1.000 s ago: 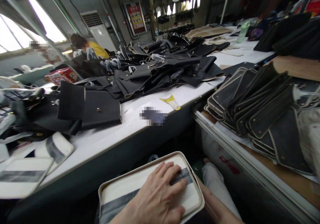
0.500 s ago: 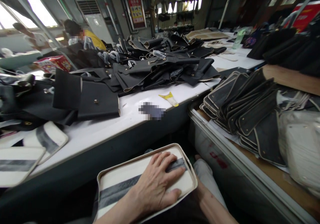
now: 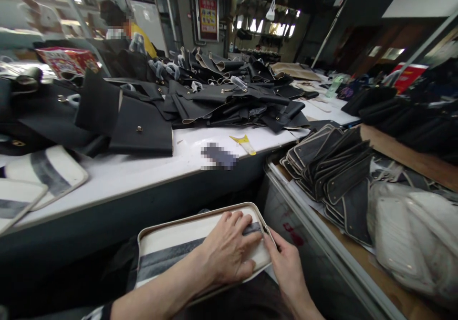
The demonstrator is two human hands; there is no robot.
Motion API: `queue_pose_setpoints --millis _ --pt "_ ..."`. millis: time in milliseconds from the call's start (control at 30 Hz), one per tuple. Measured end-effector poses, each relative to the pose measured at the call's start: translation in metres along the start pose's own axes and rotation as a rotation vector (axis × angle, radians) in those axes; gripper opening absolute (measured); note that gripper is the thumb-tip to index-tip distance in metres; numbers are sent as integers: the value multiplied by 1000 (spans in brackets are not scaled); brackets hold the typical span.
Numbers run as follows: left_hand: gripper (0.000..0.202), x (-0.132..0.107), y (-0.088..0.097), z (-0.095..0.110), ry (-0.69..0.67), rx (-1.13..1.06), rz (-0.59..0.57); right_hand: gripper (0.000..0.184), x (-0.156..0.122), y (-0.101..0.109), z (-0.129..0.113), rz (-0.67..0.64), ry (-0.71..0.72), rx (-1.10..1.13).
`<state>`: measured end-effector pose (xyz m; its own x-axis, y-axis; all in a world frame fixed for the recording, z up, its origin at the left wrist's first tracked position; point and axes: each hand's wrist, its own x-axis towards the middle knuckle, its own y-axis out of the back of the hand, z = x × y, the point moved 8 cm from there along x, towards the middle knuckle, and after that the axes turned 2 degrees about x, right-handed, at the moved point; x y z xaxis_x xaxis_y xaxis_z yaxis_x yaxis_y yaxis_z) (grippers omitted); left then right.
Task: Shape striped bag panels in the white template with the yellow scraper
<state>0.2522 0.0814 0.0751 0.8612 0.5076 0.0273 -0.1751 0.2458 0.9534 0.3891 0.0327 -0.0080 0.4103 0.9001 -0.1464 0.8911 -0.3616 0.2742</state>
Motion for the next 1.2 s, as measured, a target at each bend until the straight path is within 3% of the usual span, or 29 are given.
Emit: queue_pose_setpoints --millis 267,467,800,1100,1200 --pt "58 3 2 -4 16 24 3 53 -7 4 4 149 -36 -42" --pt "65 1 1 -13 20 -69 37 48 -10 6 -4 161 23 -150" --pt "67 -1 -3 -18 25 -122 58 43 -12 -8 -37 0 251 -423" --pt "64 2 -4 -18 15 -112 82 45 -15 -25 -57 -124 411 -970" --pt "59 0 -2 -14 -15 -73 88 45 -15 -28 -60 -153 430 -1028"
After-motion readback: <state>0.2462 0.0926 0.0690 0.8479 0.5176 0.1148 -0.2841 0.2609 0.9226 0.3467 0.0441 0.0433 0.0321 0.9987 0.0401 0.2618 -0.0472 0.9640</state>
